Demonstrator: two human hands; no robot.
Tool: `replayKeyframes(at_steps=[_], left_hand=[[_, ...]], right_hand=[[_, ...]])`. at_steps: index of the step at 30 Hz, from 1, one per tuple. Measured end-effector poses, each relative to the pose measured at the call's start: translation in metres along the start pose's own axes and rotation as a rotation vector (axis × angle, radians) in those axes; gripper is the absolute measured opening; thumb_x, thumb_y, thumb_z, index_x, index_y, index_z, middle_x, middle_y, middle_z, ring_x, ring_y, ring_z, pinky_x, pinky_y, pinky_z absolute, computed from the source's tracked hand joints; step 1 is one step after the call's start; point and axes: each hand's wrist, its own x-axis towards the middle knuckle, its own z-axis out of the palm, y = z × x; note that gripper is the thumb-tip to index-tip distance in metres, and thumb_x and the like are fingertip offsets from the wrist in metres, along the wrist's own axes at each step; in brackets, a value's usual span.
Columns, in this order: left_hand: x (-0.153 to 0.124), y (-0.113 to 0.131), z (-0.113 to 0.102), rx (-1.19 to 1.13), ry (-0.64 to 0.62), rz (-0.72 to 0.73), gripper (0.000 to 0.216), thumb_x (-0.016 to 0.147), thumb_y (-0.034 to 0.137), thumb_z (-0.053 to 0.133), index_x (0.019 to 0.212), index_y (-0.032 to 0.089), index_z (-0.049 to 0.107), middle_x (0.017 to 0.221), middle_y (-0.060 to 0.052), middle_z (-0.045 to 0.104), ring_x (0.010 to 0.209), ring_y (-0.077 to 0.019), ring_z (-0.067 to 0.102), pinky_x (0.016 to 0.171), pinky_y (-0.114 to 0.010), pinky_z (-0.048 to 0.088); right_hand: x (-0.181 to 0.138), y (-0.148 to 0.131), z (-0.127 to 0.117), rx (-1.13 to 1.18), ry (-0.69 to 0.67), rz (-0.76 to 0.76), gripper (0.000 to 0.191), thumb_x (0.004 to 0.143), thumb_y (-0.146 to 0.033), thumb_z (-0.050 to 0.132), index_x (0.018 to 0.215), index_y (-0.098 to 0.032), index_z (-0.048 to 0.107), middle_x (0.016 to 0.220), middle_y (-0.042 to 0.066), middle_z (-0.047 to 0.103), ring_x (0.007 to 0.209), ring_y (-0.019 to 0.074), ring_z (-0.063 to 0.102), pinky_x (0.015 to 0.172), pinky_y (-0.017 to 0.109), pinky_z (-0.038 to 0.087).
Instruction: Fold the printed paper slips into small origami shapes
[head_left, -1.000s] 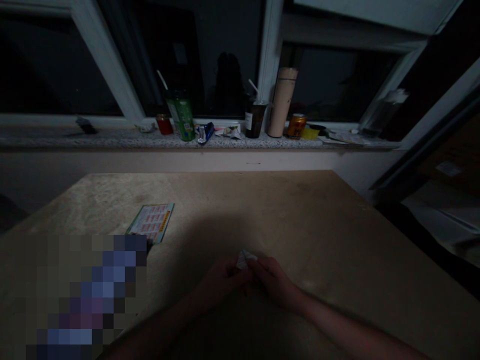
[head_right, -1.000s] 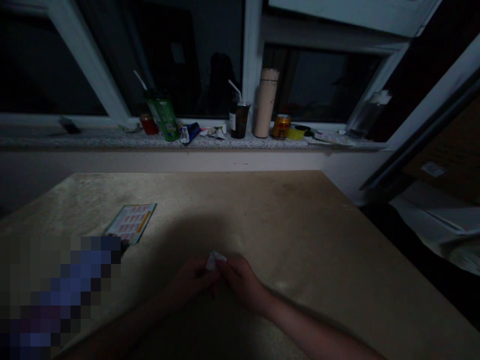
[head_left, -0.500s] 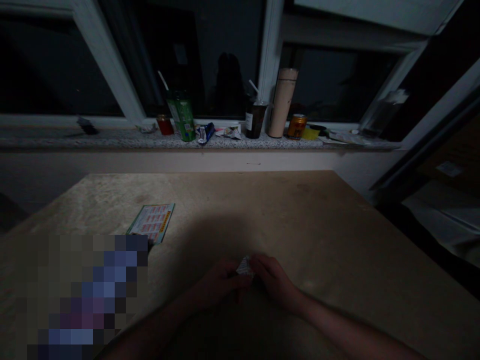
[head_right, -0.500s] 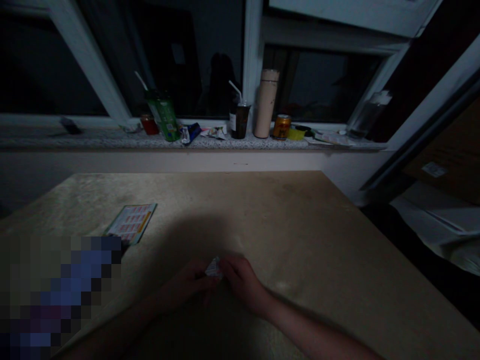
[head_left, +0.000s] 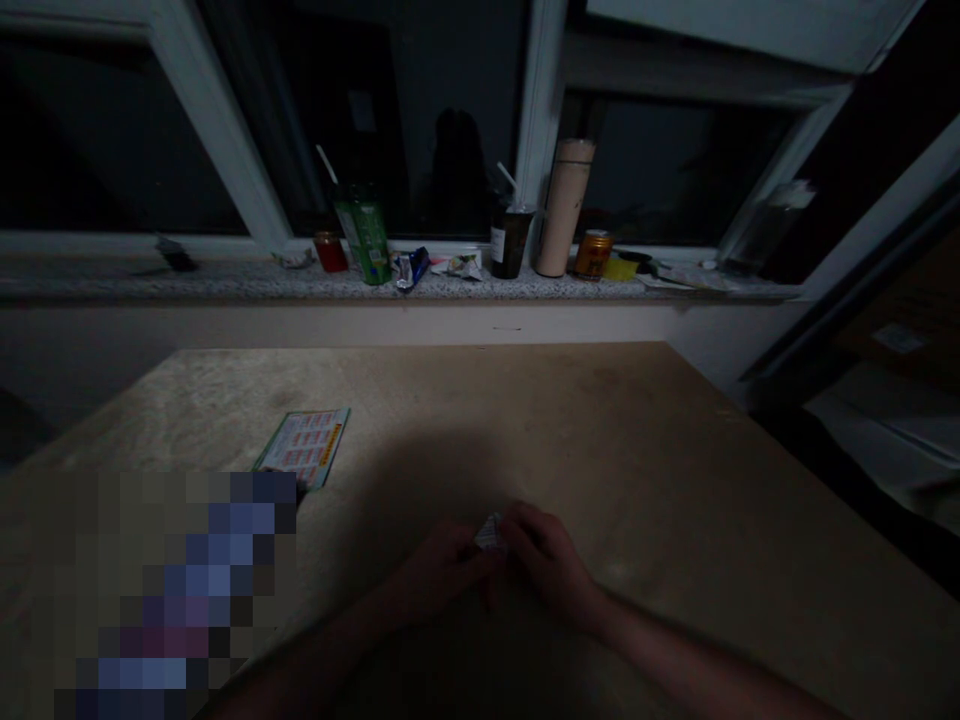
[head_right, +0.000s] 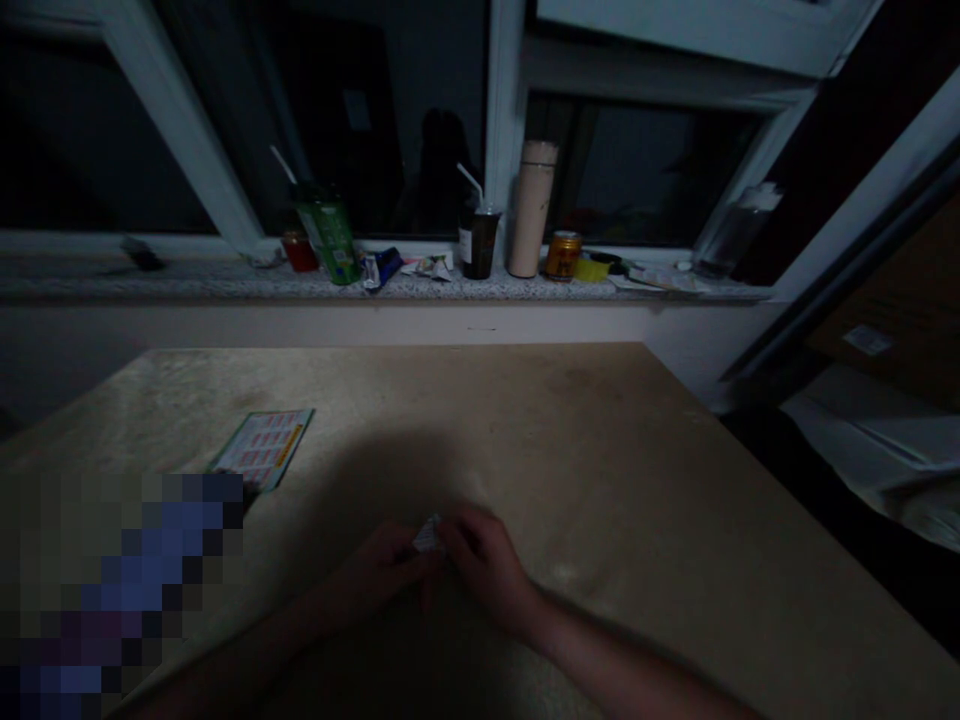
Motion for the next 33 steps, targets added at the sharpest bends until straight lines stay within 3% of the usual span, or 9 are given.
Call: replayKeyframes(at_steps=[4, 10, 16, 20, 26, 33], left_hand=[[0.0001, -0.0007, -0.0002, 0.032, 0.012, -0.02, 0.048, 0.088, 0.047, 0.044, 0.06, 0.014, 0.065, 0.056, 0.0, 0.059, 0.054, -0.0116, 0.051, 0.056, -0.019, 0.037], [0.0014, 0.0031, 0.0016, 0.073, 0.018, -0.037, 0.04, 0.087, 0.044, 0.048, 0.067, 0.015, 0.067, 0.064, 0.0, 0.063, 0.062, -0.0136, 0.056, 0.061, -0.02, 0.039], [0.0024, 0.001, 0.0039, 0.088, 0.031, -0.036, 0.04, 0.087, 0.047, 0.047, 0.076, 0.015, 0.069, 0.071, 0.0, 0.066, 0.066, -0.0155, 0.06, 0.063, -0.021, 0.041], [0.0017, 0.0006, 0.0038, 0.123, 0.012, -0.013, 0.044, 0.089, 0.046, 0.043, 0.071, 0.015, 0.069, 0.069, 0.0, 0.066, 0.067, -0.0156, 0.061, 0.066, -0.021, 0.041], [0.0006, 0.002, 0.0051, 0.135, 0.011, -0.006, 0.049, 0.09, 0.049, 0.04, 0.068, 0.015, 0.066, 0.062, 0.0, 0.063, 0.059, -0.0139, 0.057, 0.059, -0.02, 0.039], [0.0031, 0.0037, 0.004, 0.128, 0.197, 0.026, 0.039, 0.091, 0.046, 0.04, 0.08, 0.017, 0.065, 0.075, -0.001, 0.067, 0.072, -0.0164, 0.061, 0.068, -0.023, 0.042]], right_hand=[[0.0028, -0.0039, -0.0035, 0.027, 0.041, -0.05, 0.02, 0.084, -0.037, 0.056, 0.079, -0.018, 0.061, 0.073, 0.001, 0.056, 0.068, 0.0135, 0.052, 0.06, 0.024, 0.04], [0.004, -0.0047, -0.0062, 0.015, 0.084, -0.062, 0.012, 0.079, -0.027, 0.06, 0.071, -0.019, 0.062, 0.068, 0.0, 0.052, 0.064, 0.0132, 0.05, 0.056, 0.024, 0.038], [0.004, -0.0064, -0.0067, -0.01, 0.093, -0.103, 0.013, 0.081, -0.021, 0.057, 0.068, -0.019, 0.058, 0.069, 0.0, 0.05, 0.065, 0.0132, 0.048, 0.057, 0.024, 0.038], [0.0039, -0.0043, -0.0072, -0.072, 0.038, -0.122, 0.015, 0.085, -0.023, 0.051, 0.07, -0.018, 0.053, 0.07, 0.0, 0.048, 0.064, 0.0128, 0.046, 0.057, 0.024, 0.036], [0.0016, -0.0034, -0.0076, -0.21, -0.006, -0.152, 0.024, 0.09, -0.025, 0.043, 0.068, -0.019, 0.049, 0.066, -0.001, 0.048, 0.063, 0.0127, 0.046, 0.057, 0.024, 0.035], [0.0055, -0.0018, -0.0094, -0.197, 0.017, -0.123, 0.029, 0.09, -0.033, 0.048, 0.066, -0.018, 0.055, 0.064, 0.0, 0.051, 0.06, 0.0125, 0.047, 0.055, 0.024, 0.036]])
